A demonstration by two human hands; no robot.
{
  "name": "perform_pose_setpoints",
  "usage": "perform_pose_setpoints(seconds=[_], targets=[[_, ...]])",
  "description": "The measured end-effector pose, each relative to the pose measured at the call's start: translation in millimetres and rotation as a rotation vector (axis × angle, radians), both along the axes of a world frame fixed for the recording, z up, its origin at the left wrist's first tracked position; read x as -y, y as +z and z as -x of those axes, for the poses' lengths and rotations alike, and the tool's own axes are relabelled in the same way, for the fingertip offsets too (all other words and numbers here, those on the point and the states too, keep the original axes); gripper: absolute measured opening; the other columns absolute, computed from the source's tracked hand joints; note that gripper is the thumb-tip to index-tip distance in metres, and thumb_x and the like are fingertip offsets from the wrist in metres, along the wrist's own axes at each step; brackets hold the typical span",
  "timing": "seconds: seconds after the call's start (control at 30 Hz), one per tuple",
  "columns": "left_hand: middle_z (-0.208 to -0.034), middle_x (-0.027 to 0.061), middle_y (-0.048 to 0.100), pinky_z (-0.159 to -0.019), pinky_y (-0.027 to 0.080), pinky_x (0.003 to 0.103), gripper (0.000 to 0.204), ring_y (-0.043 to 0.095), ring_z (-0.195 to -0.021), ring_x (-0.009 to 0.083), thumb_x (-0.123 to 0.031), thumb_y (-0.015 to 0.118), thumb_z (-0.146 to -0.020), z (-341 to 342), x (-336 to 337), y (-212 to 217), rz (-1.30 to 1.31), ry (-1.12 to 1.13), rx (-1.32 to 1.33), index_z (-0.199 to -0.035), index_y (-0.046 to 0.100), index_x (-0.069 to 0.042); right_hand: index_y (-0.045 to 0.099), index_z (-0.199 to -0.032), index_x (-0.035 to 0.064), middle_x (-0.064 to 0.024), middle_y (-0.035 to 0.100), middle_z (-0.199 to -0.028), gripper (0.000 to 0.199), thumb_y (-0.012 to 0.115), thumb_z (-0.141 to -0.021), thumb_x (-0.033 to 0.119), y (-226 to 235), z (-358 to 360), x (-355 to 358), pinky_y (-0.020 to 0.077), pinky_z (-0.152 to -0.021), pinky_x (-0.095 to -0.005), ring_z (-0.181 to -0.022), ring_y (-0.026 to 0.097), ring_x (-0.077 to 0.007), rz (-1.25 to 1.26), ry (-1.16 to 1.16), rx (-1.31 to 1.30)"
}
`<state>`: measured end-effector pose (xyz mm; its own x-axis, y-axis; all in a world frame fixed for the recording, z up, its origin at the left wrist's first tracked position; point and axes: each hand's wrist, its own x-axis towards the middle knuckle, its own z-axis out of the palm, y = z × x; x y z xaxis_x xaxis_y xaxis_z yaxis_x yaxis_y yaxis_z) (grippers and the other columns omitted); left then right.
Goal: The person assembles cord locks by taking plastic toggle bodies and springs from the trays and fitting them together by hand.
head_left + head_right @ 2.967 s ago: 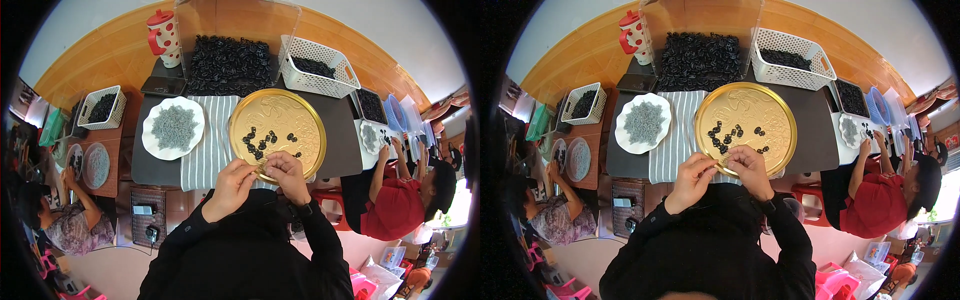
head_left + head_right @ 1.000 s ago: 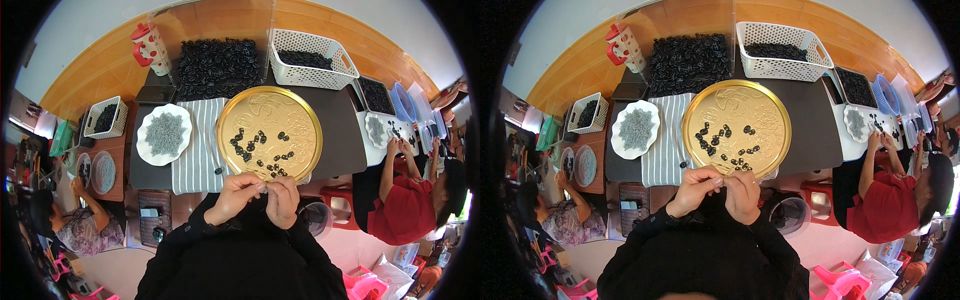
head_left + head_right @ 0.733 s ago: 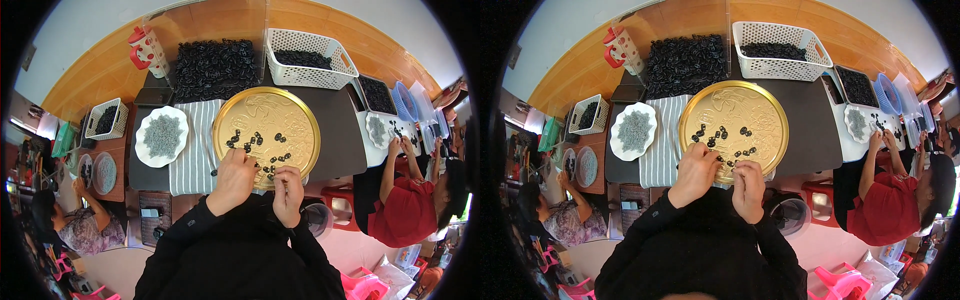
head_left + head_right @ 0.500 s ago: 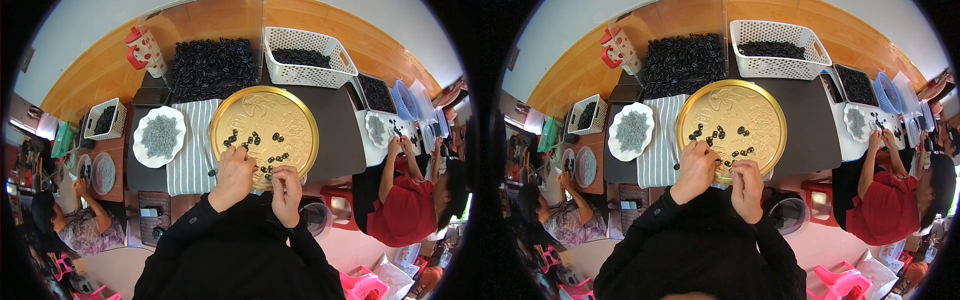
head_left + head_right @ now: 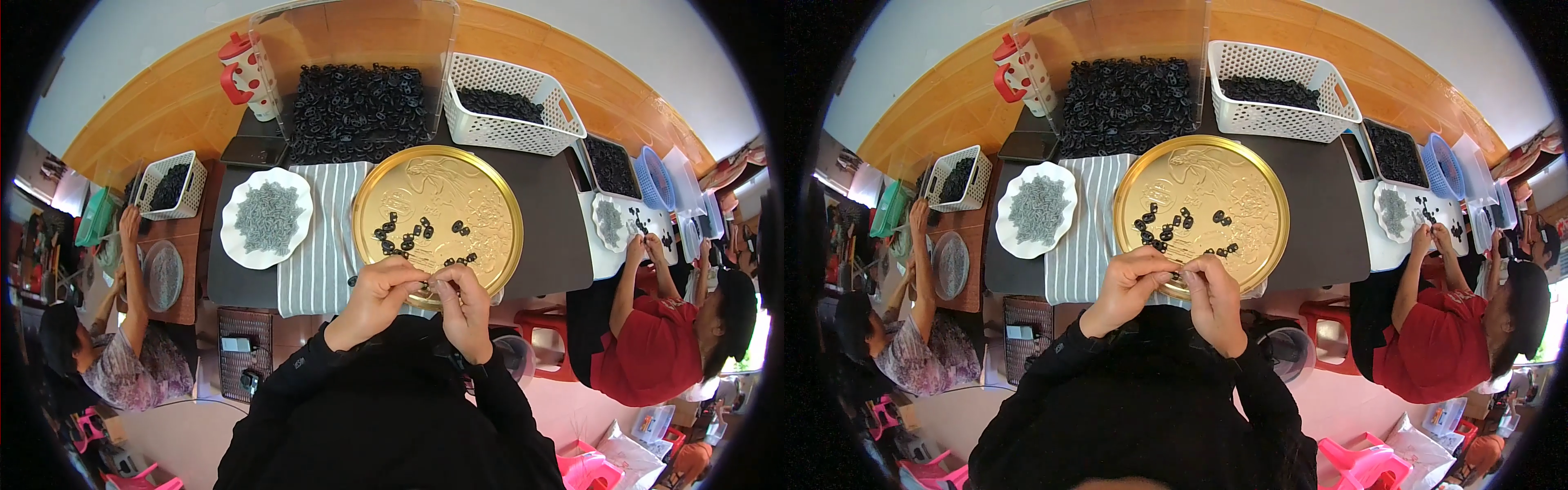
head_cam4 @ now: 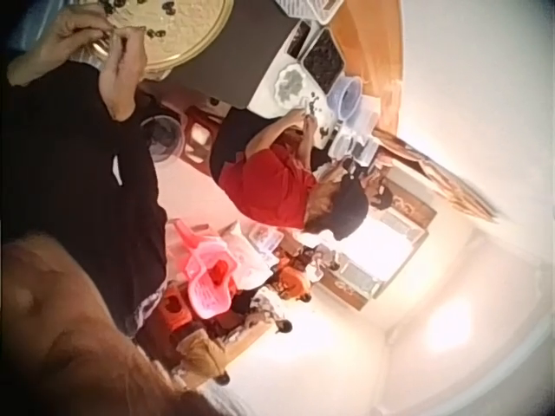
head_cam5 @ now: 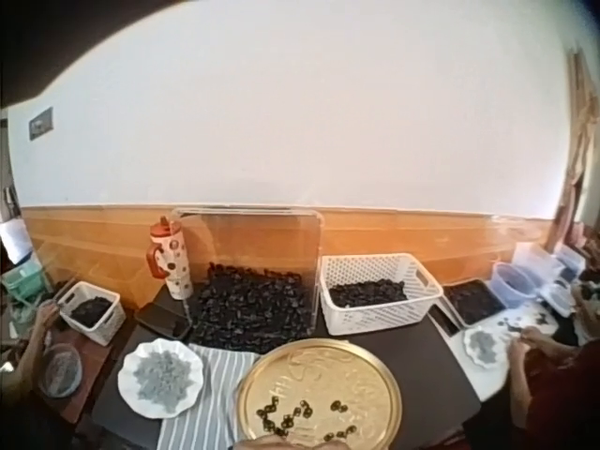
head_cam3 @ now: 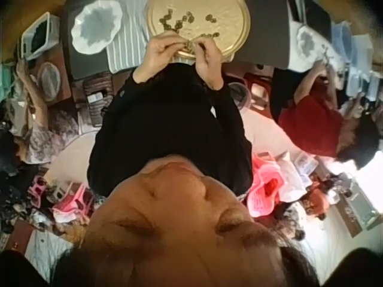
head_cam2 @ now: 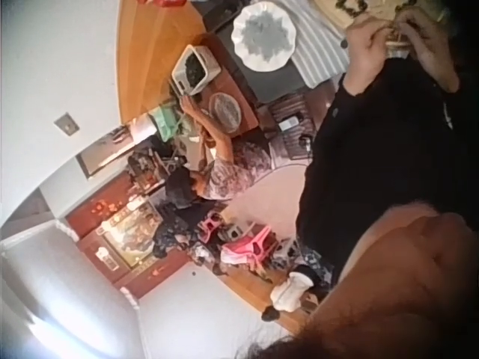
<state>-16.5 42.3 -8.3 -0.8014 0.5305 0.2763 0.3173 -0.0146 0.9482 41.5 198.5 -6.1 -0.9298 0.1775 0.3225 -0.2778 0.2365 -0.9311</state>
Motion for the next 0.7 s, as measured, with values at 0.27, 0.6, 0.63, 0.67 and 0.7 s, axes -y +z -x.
perform_pose_setpoints(seconds=[0.27, 0.6, 0.63, 0.67, 0.7], targets=[[-0.089, 0.0074, 0.06, -0.064, 0.046, 0.022, 0.024, 0.057, -0.075, 0.0108, 0.011, 0.055, -0.085, -6, 17, 3, -0.079, -0.011, 0.181, -0.106, 0.064, 0.005, 0.052, -0.088, -0.0004, -0.0119, 0.053, -0.076, 0.005, 0.054, -0.086, -0.004, 1, 2, 18, 0.0426, -0.06, -0.0303, -0.065, 0.054, -0.0244, -0.161, 0.009, -0.013], [-0.098, 0.0082, 0.059, -0.076, 0.048, 0.023, 0.029, 0.059, -0.089, 0.0118, 0.011, 0.054, -0.086, -10, 29, -2, -0.161, -0.04, 0.305, -0.113, 0.059, 0.005, 0.053, -0.087, -0.001, -0.0106, 0.056, -0.078, 0.006, 0.053, -0.085, -0.007, 11, 3, 21, 0.0439, -0.063, -0.0277, -0.069, 0.057, -0.0201, -0.27, 0.081, 0.035], [-0.098, 0.0082, 0.059, -0.076, 0.048, 0.023, 0.029, 0.059, -0.089, 0.0116, 0.011, 0.054, -0.086, -10, 30, -3, -0.151, -0.042, 0.3, -0.113, 0.059, 0.004, 0.053, -0.087, -0.001, -0.0106, 0.056, -0.078, 0.006, 0.053, -0.085, -0.007, 12, 3, 22, 0.0439, -0.063, -0.0277, -0.069, 0.057, -0.0201, -0.271, 0.082, 0.035], [-0.098, 0.0082, 0.059, -0.076, 0.048, 0.023, 0.029, 0.059, -0.089, 0.0116, 0.011, 0.054, -0.086, -10, 31, -3, -0.152, -0.041, 0.3, -0.113, 0.059, 0.004, 0.053, -0.086, -0.0007, -0.0111, 0.056, -0.077, 0.006, 0.053, -0.085, -0.007, 13, 3, 22, 0.0436, -0.062, -0.0285, -0.068, 0.057, -0.0212, -0.296, 0.1, 0.035], [-0.098, 0.0084, 0.059, -0.075, 0.048, 0.023, 0.028, 0.059, -0.088, 0.0115, 0.011, 0.054, -0.085, -10, 32, -4, -0.135, -0.036, 0.289, -0.112, 0.059, 0.004, 0.052, -0.085, -0.0003, -0.0116, 0.055, -0.076, 0.006, 0.053, -0.085, -0.006, 14, 3, 22, 0.0433, -0.061, -0.0293, -0.067, 0.057, -0.0222, -0.321, 0.118, 0.036]])
